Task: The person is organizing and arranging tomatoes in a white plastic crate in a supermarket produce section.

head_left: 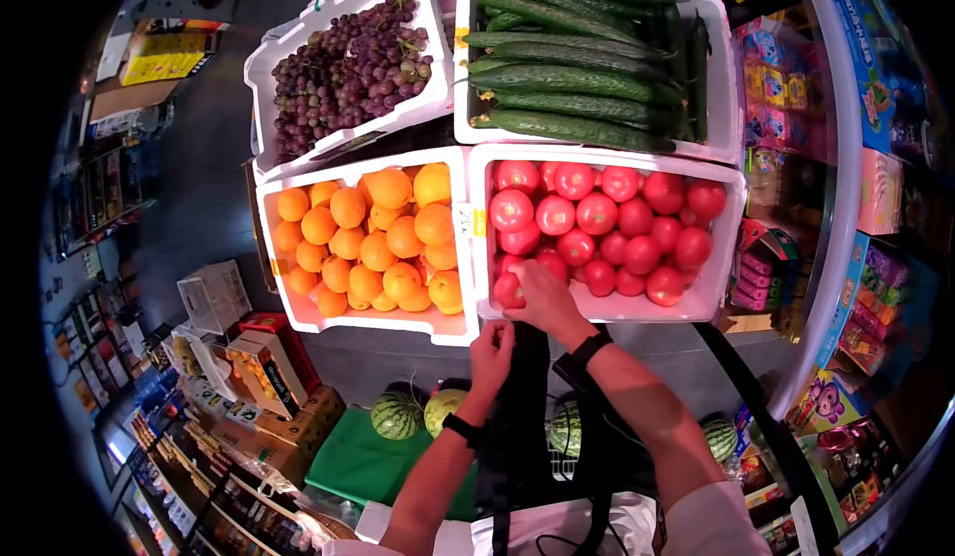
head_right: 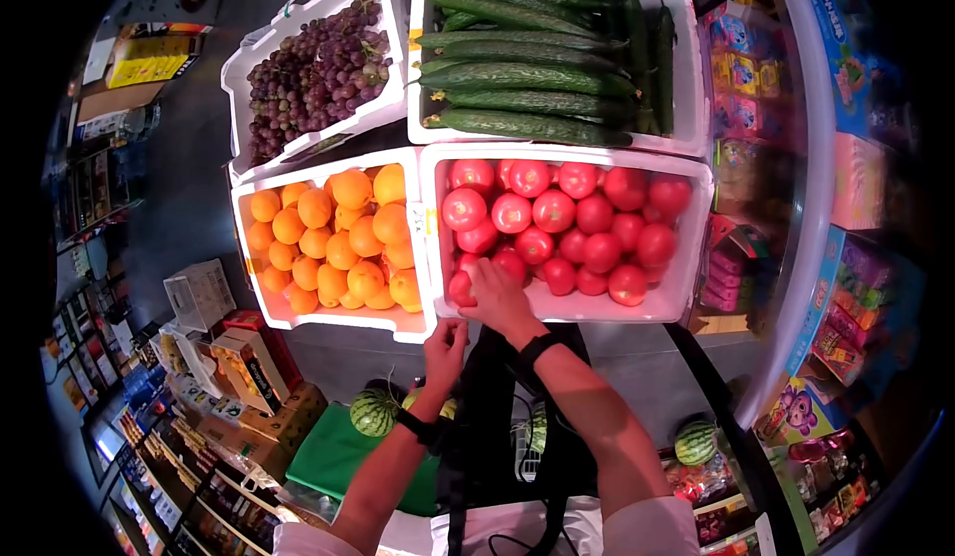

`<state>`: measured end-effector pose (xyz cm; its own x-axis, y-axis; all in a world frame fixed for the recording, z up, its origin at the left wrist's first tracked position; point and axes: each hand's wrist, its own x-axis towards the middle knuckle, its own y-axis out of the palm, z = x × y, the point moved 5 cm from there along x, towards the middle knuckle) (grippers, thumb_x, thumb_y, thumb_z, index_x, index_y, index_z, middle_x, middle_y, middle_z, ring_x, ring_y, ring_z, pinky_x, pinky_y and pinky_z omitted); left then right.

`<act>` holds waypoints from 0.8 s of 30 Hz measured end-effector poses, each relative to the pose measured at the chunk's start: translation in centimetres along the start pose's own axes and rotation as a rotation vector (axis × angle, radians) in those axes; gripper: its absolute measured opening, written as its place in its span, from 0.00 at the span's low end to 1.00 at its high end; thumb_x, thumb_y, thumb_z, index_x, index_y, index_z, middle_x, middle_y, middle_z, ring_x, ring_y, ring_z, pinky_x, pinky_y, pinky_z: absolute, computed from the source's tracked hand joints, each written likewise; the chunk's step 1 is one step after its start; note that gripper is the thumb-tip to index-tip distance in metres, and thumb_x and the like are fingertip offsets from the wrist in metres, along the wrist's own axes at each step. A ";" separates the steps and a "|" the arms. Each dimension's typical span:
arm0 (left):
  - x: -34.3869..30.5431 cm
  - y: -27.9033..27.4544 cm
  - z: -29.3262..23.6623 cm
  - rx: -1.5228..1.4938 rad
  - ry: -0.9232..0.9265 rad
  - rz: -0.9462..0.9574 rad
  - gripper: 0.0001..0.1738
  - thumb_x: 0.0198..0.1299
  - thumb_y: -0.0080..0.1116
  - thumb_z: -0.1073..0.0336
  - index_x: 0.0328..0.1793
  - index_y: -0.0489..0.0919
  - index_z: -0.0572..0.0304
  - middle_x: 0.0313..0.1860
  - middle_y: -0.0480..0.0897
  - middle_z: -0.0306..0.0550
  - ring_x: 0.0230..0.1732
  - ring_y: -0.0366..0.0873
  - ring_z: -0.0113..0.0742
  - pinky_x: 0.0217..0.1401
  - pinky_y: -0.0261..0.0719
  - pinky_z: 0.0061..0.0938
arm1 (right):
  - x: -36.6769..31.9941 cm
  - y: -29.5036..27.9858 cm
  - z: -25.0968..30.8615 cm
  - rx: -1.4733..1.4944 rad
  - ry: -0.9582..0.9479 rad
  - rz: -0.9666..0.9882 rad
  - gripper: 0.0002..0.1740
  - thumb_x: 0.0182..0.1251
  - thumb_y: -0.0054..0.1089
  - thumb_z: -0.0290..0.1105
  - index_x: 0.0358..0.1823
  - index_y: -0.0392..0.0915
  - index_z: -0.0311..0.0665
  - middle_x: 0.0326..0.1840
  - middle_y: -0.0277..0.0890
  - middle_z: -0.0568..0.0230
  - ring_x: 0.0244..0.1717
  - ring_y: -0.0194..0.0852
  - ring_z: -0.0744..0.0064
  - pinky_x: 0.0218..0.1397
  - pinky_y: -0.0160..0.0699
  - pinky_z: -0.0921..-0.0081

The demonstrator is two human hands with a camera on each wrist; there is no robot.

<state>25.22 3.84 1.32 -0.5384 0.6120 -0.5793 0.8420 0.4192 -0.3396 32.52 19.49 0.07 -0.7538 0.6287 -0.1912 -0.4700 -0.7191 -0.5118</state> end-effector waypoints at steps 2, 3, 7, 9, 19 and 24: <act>-0.3 -0.9 0.8 -0.008 -0.004 -0.006 0.08 0.72 0.60 0.67 0.45 0.80 0.67 0.25 0.80 0.36 0.28 0.76 0.21 0.33 0.74 0.19 | 0.3 1.1 0.2 -0.115 0.027 -0.008 0.38 0.47 0.80 0.44 0.58 0.73 0.38 0.54 0.71 0.52 0.56 0.74 0.49 0.55 0.80 0.56; -0.3 -1.2 0.8 -0.005 -0.004 -0.006 0.08 0.72 0.60 0.67 0.45 0.80 0.67 0.25 0.80 0.36 0.28 0.76 0.21 0.33 0.74 0.19 | 0.4 1.3 0.1 -0.098 0.036 -0.019 0.39 0.50 0.78 0.46 0.62 0.72 0.38 0.55 0.70 0.52 0.57 0.74 0.49 0.56 0.79 0.57; -0.1 -2.2 0.8 -0.020 -0.033 -0.043 0.08 0.72 0.60 0.67 0.45 0.80 0.67 0.26 0.80 0.36 0.30 0.76 0.21 0.35 0.74 0.19 | -0.2 1.0 -0.3 0.018 0.012 -0.016 0.40 0.52 0.78 0.43 0.65 0.72 0.38 0.57 0.69 0.51 0.60 0.72 0.48 0.60 0.77 0.57; 0.2 -2.4 0.8 -0.005 -0.037 -0.056 0.08 0.72 0.60 0.67 0.46 0.80 0.67 0.27 0.80 0.37 0.30 0.76 0.21 0.35 0.75 0.19 | -0.4 0.8 -0.9 0.160 0.060 -0.013 0.41 0.51 0.79 0.38 0.67 0.71 0.39 0.60 0.68 0.51 0.62 0.71 0.46 0.63 0.76 0.57; 2.2 -2.2 -1.7 0.040 0.082 -0.056 0.08 0.71 0.61 0.69 0.46 0.81 0.68 0.28 0.83 0.39 0.30 0.79 0.23 0.35 0.76 0.20 | 0.0 0.1 -0.1 0.116 -0.072 0.077 0.39 0.53 0.76 0.30 0.68 0.71 0.40 0.67 0.65 0.51 0.68 0.68 0.44 0.68 0.74 0.57; 3.4 -2.0 -2.6 0.083 0.189 -0.080 0.06 0.70 0.62 0.70 0.46 0.81 0.67 0.28 0.84 0.40 0.30 0.79 0.23 0.34 0.77 0.21 | -1.2 -0.5 -0.3 0.188 0.029 -0.028 0.36 0.55 0.74 0.29 0.68 0.71 0.39 0.70 0.64 0.51 0.70 0.66 0.44 0.69 0.73 0.56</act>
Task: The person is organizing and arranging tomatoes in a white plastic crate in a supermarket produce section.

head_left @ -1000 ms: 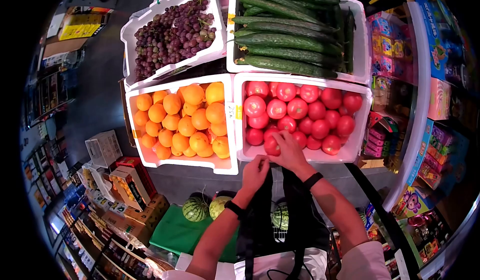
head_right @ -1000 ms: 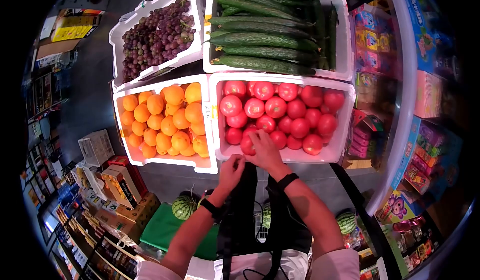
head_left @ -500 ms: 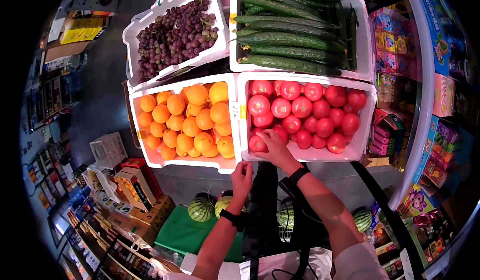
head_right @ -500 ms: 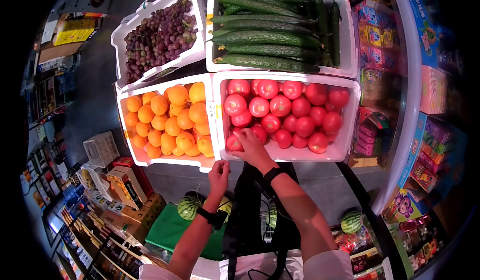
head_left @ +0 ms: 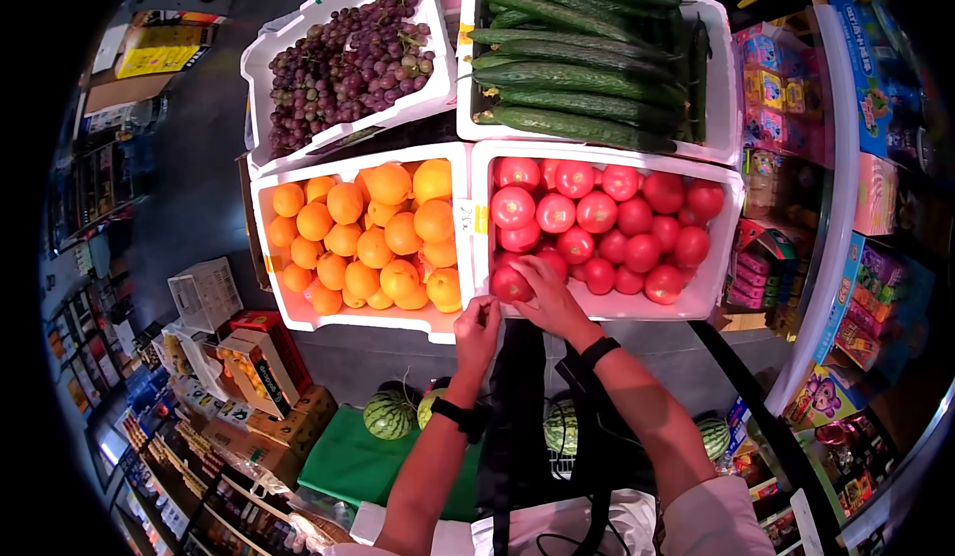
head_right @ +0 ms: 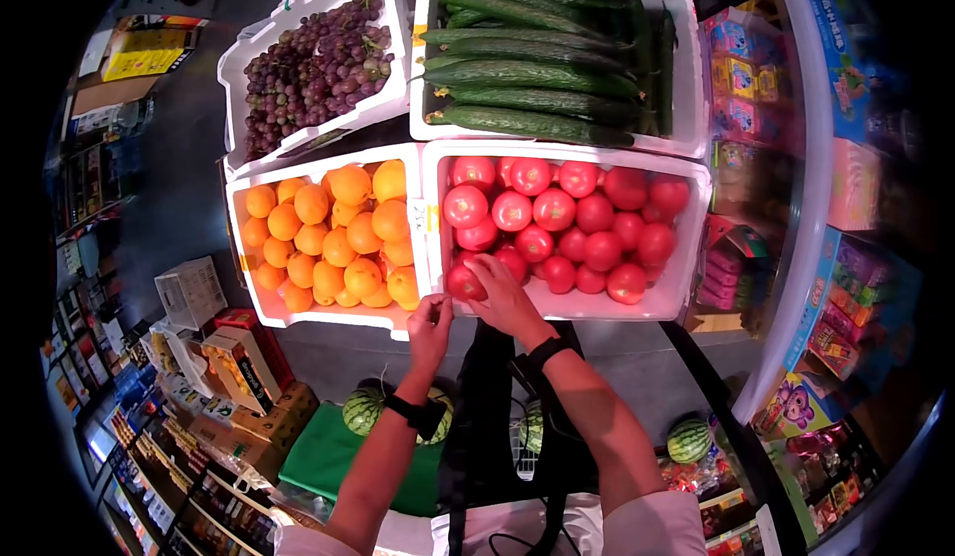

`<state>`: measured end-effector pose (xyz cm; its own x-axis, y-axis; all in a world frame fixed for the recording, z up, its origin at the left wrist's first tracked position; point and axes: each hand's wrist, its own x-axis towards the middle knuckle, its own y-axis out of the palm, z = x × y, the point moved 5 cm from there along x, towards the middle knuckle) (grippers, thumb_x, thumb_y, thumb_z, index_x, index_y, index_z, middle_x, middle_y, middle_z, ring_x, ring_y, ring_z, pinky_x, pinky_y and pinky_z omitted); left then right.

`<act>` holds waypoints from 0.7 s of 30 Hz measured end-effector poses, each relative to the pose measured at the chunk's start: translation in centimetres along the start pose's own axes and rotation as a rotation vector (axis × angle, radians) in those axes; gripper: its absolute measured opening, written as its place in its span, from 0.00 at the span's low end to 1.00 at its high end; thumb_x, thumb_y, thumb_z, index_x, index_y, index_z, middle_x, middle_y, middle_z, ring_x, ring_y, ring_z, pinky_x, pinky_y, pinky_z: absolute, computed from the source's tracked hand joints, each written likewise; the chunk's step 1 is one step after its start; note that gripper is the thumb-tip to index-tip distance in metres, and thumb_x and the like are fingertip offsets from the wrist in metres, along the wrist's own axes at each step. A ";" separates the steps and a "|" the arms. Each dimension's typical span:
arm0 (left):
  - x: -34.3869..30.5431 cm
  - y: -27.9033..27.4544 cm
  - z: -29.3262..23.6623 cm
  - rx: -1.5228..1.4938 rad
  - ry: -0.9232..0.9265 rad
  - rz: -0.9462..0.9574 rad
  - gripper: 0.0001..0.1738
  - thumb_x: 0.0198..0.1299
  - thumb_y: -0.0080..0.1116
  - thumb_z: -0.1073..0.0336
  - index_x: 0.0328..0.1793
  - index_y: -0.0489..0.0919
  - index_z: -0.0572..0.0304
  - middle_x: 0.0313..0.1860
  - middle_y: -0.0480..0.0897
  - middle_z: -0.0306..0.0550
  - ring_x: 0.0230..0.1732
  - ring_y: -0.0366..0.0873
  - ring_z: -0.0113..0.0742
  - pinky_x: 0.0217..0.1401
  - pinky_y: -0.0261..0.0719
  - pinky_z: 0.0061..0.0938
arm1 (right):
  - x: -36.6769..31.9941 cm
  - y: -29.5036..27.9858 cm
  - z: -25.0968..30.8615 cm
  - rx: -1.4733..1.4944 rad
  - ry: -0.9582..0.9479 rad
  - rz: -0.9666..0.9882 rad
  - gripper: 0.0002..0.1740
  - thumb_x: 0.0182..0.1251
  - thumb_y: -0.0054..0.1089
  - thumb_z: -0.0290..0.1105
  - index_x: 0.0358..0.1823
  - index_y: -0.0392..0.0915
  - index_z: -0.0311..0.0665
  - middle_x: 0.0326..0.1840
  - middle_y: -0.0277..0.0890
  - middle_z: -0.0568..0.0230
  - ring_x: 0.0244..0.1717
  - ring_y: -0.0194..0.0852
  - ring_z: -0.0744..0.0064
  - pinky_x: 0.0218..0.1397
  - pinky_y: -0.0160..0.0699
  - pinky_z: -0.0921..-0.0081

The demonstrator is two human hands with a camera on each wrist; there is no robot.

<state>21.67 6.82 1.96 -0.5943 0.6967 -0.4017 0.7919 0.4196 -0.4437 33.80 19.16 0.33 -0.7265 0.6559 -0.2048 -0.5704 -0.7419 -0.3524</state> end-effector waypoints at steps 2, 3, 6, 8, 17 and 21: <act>0.5 0.3 0.4 -0.090 -0.017 -0.023 0.06 0.70 0.62 0.70 0.46 0.81 0.67 0.28 0.83 0.40 0.29 0.78 0.22 0.34 0.76 0.20 | -0.8 -0.8 0.1 -0.021 0.015 -0.047 0.33 0.58 0.73 0.31 0.66 0.72 0.38 0.68 0.66 0.50 0.68 0.69 0.45 0.67 0.74 0.55; 0.7 0.3 0.3 -0.043 -0.038 -0.006 0.06 0.70 0.62 0.70 0.47 0.81 0.68 0.27 0.83 0.39 0.30 0.78 0.22 0.34 0.76 0.20 | -1.6 -1.7 -0.4 -0.048 0.069 -0.125 0.31 0.59 0.72 0.31 0.64 0.73 0.38 0.66 0.68 0.50 0.65 0.71 0.45 0.66 0.75 0.55; 0.9 0.6 -0.4 -0.050 -0.018 0.006 0.06 0.68 0.63 0.71 0.47 0.82 0.66 0.30 0.84 0.42 0.27 0.78 0.24 0.34 0.77 0.21 | -3.5 -4.4 -2.3 -0.128 0.224 -0.281 0.25 0.61 0.70 0.32 0.59 0.75 0.38 0.59 0.73 0.53 0.59 0.75 0.46 0.59 0.78 0.56; 0.9 1.1 -1.8 0.100 0.114 -0.018 0.10 0.66 0.65 0.69 0.50 0.81 0.63 0.37 0.85 0.44 0.27 0.81 0.31 0.33 0.79 0.25 | -4.3 -6.6 -3.5 -0.321 0.277 -0.342 0.25 0.61 0.70 0.32 0.59 0.75 0.37 0.57 0.73 0.54 0.57 0.76 0.47 0.56 0.79 0.57; 3.6 5.9 -4.3 0.756 0.219 0.274 0.35 0.61 0.67 0.50 0.71 0.71 0.54 0.64 0.78 0.49 0.52 0.84 0.54 0.40 0.85 0.46 | -1.3 -3.5 -3.0 -0.385 0.078 -0.063 0.17 0.62 0.64 0.28 0.53 0.80 0.37 0.51 0.75 0.54 0.50 0.76 0.49 0.52 0.80 0.56; 4.6 5.1 -3.7 0.679 0.030 0.432 0.37 0.62 0.67 0.52 0.74 0.67 0.56 0.59 0.79 0.57 0.51 0.84 0.58 0.46 0.84 0.49 | -1.1 -1.8 -2.0 -0.338 0.127 -0.007 0.22 0.61 0.64 0.28 0.59 0.76 0.38 0.53 0.72 0.52 0.51 0.77 0.49 0.52 0.81 0.57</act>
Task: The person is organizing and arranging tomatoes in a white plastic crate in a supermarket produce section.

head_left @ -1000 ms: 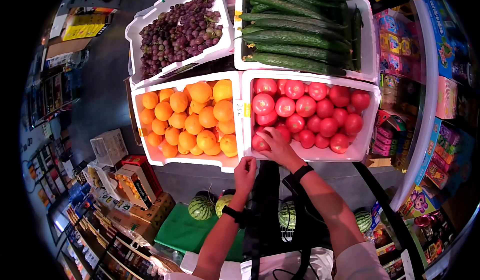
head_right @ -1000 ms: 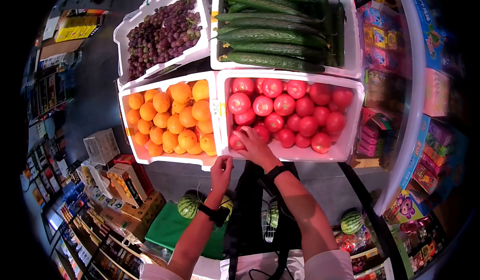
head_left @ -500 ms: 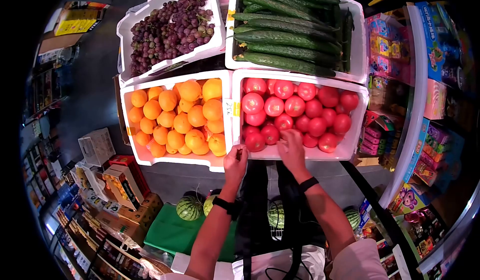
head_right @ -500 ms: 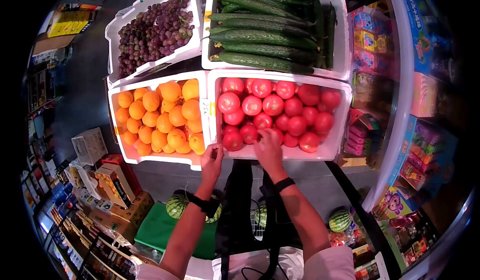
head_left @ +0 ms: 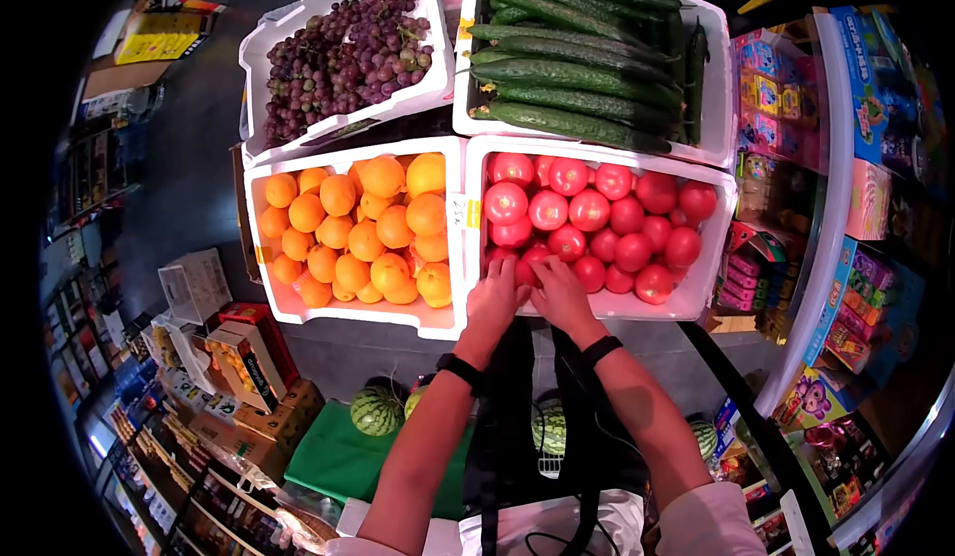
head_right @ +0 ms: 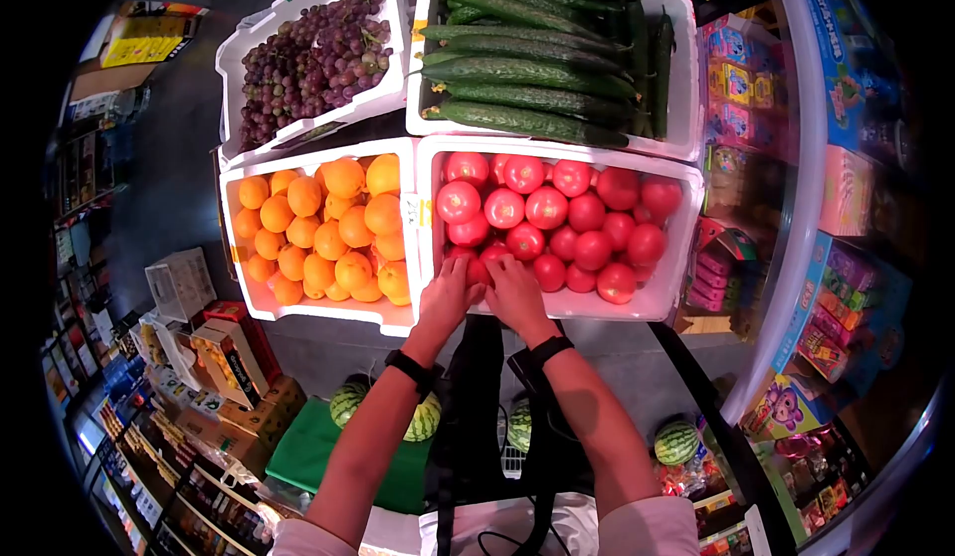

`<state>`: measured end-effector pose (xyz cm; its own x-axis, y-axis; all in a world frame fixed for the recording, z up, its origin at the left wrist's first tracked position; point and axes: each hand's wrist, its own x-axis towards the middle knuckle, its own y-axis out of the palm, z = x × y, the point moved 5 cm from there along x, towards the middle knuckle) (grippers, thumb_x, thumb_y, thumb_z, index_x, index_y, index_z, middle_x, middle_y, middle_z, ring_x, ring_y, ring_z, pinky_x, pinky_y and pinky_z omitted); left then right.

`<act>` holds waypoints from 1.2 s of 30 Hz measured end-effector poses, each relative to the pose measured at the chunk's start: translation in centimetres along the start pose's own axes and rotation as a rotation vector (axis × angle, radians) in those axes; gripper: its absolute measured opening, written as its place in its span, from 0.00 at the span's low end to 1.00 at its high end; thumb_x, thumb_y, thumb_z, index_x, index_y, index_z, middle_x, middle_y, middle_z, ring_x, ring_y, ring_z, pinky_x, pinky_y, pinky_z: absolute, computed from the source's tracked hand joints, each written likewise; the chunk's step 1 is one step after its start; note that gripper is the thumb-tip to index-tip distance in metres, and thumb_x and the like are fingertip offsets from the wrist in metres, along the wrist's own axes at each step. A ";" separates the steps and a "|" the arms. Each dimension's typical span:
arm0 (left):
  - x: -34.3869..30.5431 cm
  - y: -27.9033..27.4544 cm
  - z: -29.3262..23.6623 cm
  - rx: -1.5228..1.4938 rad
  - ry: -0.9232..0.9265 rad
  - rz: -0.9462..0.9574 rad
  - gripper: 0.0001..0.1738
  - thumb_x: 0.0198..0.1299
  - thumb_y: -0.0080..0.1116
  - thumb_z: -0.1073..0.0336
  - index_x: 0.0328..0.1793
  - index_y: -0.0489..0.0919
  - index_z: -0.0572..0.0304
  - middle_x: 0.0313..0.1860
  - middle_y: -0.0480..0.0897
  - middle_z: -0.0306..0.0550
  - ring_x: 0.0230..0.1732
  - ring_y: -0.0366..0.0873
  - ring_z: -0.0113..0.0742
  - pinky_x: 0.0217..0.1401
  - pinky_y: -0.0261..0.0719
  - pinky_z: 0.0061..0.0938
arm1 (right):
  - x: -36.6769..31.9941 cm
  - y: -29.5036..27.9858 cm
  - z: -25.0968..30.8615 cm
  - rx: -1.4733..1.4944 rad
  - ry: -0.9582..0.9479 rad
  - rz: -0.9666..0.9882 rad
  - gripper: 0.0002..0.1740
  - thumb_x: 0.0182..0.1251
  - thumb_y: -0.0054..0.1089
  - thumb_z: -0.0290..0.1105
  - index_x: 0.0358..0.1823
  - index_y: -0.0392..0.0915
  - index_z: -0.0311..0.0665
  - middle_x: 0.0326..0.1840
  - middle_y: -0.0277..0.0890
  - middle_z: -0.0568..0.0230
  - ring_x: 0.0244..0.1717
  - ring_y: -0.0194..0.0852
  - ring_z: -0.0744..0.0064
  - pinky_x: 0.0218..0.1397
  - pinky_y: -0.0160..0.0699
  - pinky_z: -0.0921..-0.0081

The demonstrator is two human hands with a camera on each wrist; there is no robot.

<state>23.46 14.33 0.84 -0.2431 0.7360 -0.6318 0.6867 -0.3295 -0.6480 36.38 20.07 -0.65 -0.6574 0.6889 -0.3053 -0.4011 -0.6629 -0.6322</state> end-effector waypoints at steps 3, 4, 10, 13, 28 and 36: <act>0.1 0.2 0.9 -0.139 0.093 -0.088 0.35 0.64 0.65 0.55 0.73 0.67 0.59 0.61 0.78 0.60 0.53 0.83 0.61 0.52 0.83 0.48 | 0.0 0.6 0.1 0.216 0.075 0.033 0.30 0.61 0.67 0.29 0.66 0.72 0.40 0.58 0.71 0.52 0.55 0.77 0.52 0.54 0.82 0.61; 0.1 0.1 1.1 -0.227 0.131 -0.155 0.34 0.65 0.65 0.56 0.73 0.68 0.62 0.63 0.77 0.62 0.54 0.82 0.62 0.56 0.82 0.47 | 0.0 1.0 -0.2 0.440 0.138 0.038 0.34 0.61 0.68 0.29 0.70 0.70 0.41 0.60 0.70 0.52 0.57 0.77 0.53 0.56 0.82 0.63; 1.3 1.2 1.2 -0.405 0.126 -0.332 0.27 0.69 0.59 0.67 0.72 0.69 0.68 0.64 0.76 0.68 0.64 0.75 0.64 0.68 0.74 0.42 | 1.0 0.3 -1.8 0.429 0.067 -0.103 0.37 0.63 0.72 0.30 0.74 0.69 0.42 0.63 0.71 0.56 0.52 0.76 0.68 0.51 0.80 0.76; 0.8 1.3 1.1 -0.469 0.071 -0.393 0.28 0.69 0.60 0.68 0.72 0.69 0.69 0.63 0.76 0.67 0.65 0.74 0.64 0.68 0.74 0.42 | 1.4 0.3 -1.7 0.444 0.135 -0.058 0.35 0.63 0.73 0.33 0.72 0.71 0.41 0.62 0.72 0.54 0.54 0.77 0.63 0.53 0.81 0.72; -0.6 0.7 -1.1 -0.467 0.041 -0.451 0.37 0.62 0.70 0.60 0.73 0.67 0.66 0.66 0.72 0.66 0.55 0.80 0.66 0.54 0.83 0.47 | -2.9 -4.6 -5.1 -0.395 0.090 -0.188 0.31 0.48 0.73 0.30 0.58 0.77 0.42 0.59 0.73 0.59 0.53 0.74 0.54 0.52 0.76 0.59; -0.5 1.2 -1.1 -0.325 -0.003 -0.495 0.42 0.59 0.73 0.57 0.75 0.64 0.64 0.64 0.72 0.69 0.58 0.78 0.70 0.57 0.80 0.49 | -1.3 -3.5 -5.4 -0.623 0.082 0.059 0.33 0.47 0.75 0.37 0.59 0.77 0.42 0.58 0.73 0.62 0.53 0.74 0.59 0.49 0.77 0.61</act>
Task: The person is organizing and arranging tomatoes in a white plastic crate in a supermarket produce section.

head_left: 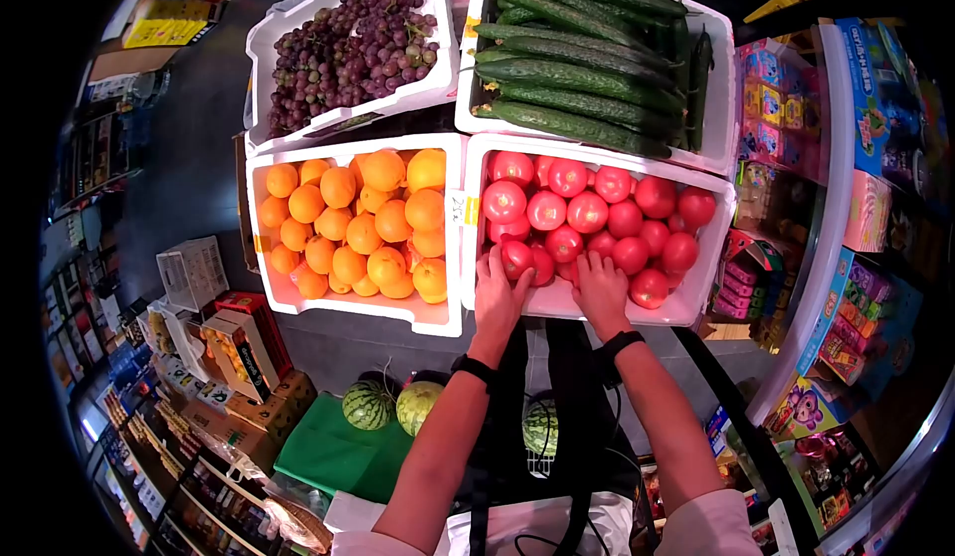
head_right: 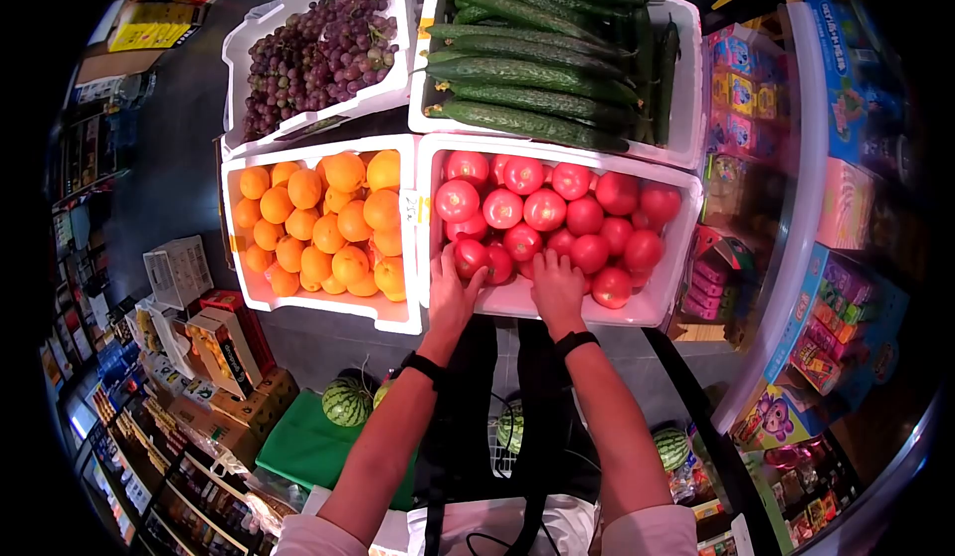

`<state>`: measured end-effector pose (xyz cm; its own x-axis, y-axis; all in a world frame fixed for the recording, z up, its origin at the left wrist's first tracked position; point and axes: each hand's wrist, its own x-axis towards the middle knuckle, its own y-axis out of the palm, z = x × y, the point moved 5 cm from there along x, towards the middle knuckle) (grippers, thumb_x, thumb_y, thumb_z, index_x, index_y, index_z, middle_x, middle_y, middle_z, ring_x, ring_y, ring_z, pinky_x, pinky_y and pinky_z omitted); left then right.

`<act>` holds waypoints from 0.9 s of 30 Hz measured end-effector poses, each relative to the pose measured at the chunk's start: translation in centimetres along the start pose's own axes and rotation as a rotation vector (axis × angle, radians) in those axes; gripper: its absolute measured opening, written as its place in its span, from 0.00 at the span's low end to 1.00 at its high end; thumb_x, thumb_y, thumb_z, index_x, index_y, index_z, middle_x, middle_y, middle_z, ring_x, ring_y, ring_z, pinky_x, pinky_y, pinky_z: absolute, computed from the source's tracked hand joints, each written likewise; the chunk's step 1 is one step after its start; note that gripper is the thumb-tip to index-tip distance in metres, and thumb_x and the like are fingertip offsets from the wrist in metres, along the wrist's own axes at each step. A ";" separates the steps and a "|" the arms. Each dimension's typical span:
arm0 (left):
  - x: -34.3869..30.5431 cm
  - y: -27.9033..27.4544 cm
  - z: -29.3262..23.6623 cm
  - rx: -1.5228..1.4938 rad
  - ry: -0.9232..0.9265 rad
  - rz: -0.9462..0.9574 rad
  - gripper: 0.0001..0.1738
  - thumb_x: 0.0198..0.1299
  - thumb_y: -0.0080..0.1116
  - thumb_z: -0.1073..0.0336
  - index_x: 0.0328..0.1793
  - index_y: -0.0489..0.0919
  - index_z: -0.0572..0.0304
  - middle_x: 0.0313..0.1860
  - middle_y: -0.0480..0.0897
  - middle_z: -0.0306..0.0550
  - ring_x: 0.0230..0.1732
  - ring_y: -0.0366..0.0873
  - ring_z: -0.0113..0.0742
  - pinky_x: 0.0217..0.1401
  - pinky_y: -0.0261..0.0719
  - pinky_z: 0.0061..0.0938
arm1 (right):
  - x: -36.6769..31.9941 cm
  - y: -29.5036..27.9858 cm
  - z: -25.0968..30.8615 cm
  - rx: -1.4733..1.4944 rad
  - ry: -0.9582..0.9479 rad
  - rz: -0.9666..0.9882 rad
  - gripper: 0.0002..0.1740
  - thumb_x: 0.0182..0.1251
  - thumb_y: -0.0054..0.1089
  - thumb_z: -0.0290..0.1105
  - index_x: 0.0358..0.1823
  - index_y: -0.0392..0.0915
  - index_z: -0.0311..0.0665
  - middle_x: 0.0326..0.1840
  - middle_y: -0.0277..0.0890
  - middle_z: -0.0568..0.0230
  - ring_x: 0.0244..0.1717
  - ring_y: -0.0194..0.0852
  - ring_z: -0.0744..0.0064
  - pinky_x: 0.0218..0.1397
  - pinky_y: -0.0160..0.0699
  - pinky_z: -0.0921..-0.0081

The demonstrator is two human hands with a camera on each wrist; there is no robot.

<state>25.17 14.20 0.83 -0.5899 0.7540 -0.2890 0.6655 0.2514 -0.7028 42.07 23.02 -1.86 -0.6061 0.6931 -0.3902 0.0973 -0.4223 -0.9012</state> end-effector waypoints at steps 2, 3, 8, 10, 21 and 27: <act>-0.1 0.2 0.2 -0.006 -0.017 0.008 0.42 0.59 0.73 0.57 0.75 0.64 0.64 0.64 0.72 0.69 0.57 0.78 0.70 0.57 0.80 0.49 | 0.2 1.1 0.1 -0.110 0.053 0.052 0.32 0.50 0.72 0.37 0.60 0.76 0.40 0.58 0.73 0.61 0.53 0.75 0.59 0.49 0.78 0.60; 0.0 0.3 0.3 -0.011 -0.033 0.015 0.42 0.59 0.73 0.57 0.75 0.64 0.65 0.63 0.72 0.69 0.57 0.78 0.70 0.57 0.80 0.49 | 0.1 1.2 0.3 -0.110 0.050 0.047 0.32 0.50 0.72 0.37 0.60 0.76 0.40 0.58 0.73 0.61 0.53 0.75 0.59 0.49 0.78 0.60; -0.4 0.3 0.7 -0.045 -0.024 0.014 0.43 0.59 0.73 0.58 0.76 0.64 0.66 0.63 0.72 0.70 0.59 0.76 0.70 0.59 0.79 0.49 | -0.2 1.0 1.0 -0.083 0.112 -0.055 0.17 0.59 0.61 0.31 0.51 0.76 0.40 0.54 0.75 0.60 0.47 0.77 0.56 0.47 0.79 0.61; -0.2 0.4 0.7 -0.055 -0.009 0.007 0.43 0.59 0.73 0.59 0.76 0.64 0.67 0.64 0.72 0.70 0.60 0.76 0.70 0.60 0.79 0.49 | -0.1 0.9 0.9 -0.063 0.139 -0.050 0.17 0.59 0.61 0.31 0.50 0.76 0.40 0.53 0.74 0.59 0.46 0.78 0.55 0.47 0.79 0.61; -2.5 -2.6 -1.5 0.118 0.101 -0.005 0.39 0.57 0.69 0.67 0.74 0.66 0.66 0.70 0.70 0.65 0.66 0.74 0.63 0.67 0.75 0.48 | -2.4 -2.7 -0.2 0.469 0.185 -0.256 0.25 0.53 0.72 0.31 0.54 0.76 0.35 0.54 0.76 0.54 0.51 0.79 0.50 0.50 0.85 0.59; -4.4 -1.1 -8.0 -0.018 0.315 0.436 0.43 0.53 0.73 0.62 0.76 0.68 0.55 0.74 0.70 0.57 0.72 0.69 0.60 0.72 0.72 0.43 | -4.8 -3.1 -1.0 1.018 0.253 -0.188 0.28 0.53 0.77 0.29 0.55 0.76 0.33 0.53 0.77 0.54 0.52 0.82 0.58 0.49 0.86 0.67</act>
<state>30.72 15.44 8.03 -0.0933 0.9354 -0.3410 0.8275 -0.1176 -0.5490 45.47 21.65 2.62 -0.3499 0.8496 -0.3946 -0.7575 -0.5044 -0.4144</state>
